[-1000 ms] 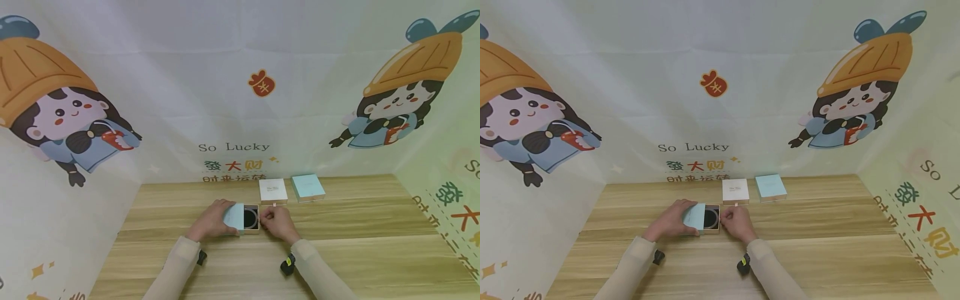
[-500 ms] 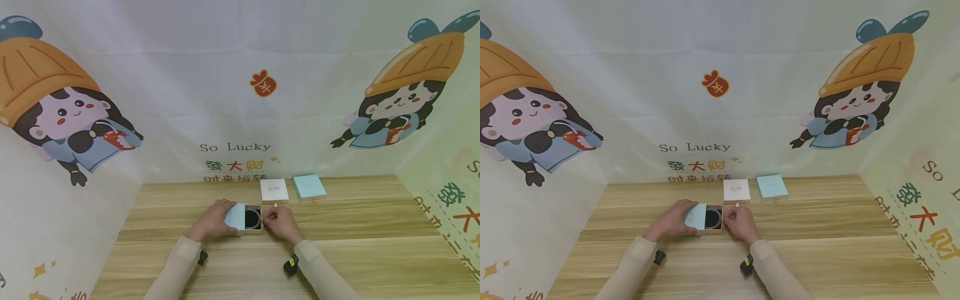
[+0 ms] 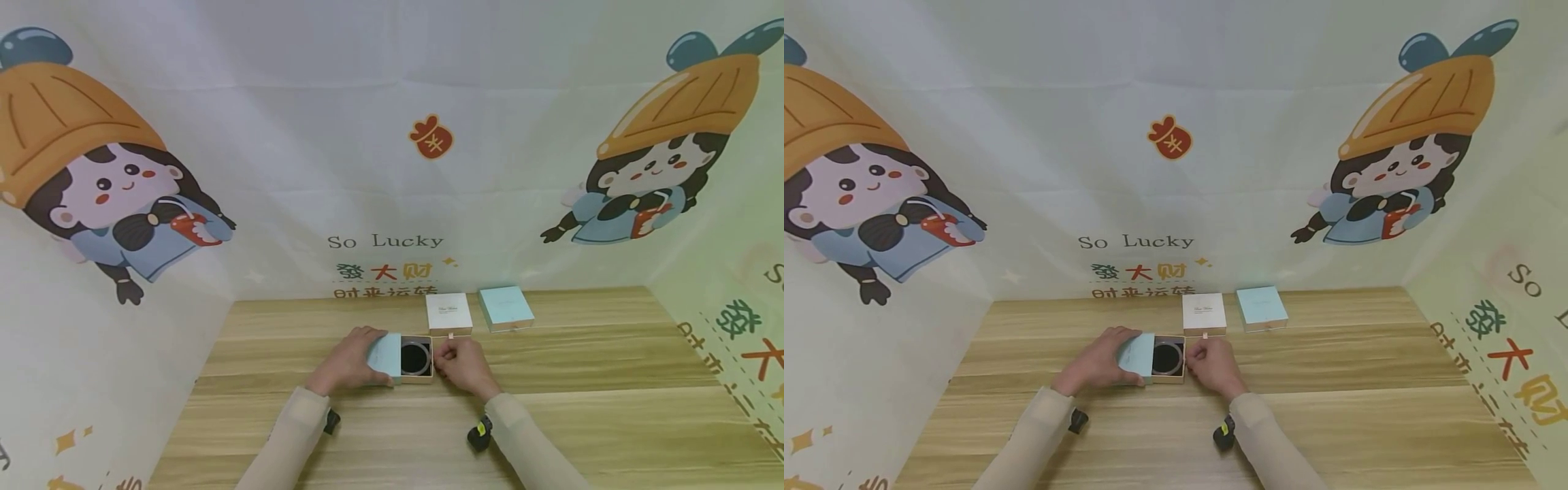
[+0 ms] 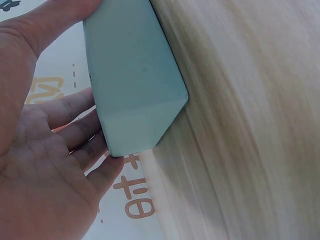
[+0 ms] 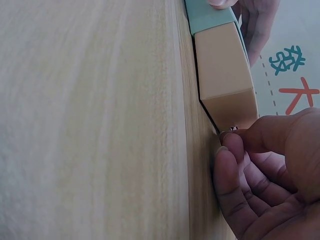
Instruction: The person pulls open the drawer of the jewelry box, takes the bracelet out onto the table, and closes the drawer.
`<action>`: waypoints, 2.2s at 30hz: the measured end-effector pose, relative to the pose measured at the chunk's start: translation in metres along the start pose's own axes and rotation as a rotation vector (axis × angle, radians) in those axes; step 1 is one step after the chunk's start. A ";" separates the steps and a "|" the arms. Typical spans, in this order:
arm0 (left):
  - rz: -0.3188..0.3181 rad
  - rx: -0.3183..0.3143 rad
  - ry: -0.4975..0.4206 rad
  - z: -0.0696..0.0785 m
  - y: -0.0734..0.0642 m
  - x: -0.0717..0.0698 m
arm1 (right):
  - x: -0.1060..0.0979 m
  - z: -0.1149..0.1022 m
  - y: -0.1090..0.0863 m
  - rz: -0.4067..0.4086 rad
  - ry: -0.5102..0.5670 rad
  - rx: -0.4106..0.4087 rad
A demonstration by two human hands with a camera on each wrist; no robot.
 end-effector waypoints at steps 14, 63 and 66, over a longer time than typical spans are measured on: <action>0.001 -0.007 -0.002 -0.003 -0.002 -0.001 | -0.016 0.007 0.003 0.017 -0.007 0.025; 0.007 -0.002 -0.022 -0.002 0.001 0.002 | 0.003 -0.058 -0.012 -0.223 -0.453 -0.211; 0.009 0.000 -0.027 -0.001 0.000 0.001 | 0.011 -0.063 -0.010 -0.240 -0.494 -0.218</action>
Point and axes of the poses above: each hand's wrist, its own y-axis towards the middle knuckle, its own x-axis out of the palm, z = x × y, the point moved 9 cm from there along y, towards the middle knuckle, and after that the axes turned 13 degrees about y, right-handed, at the moved point
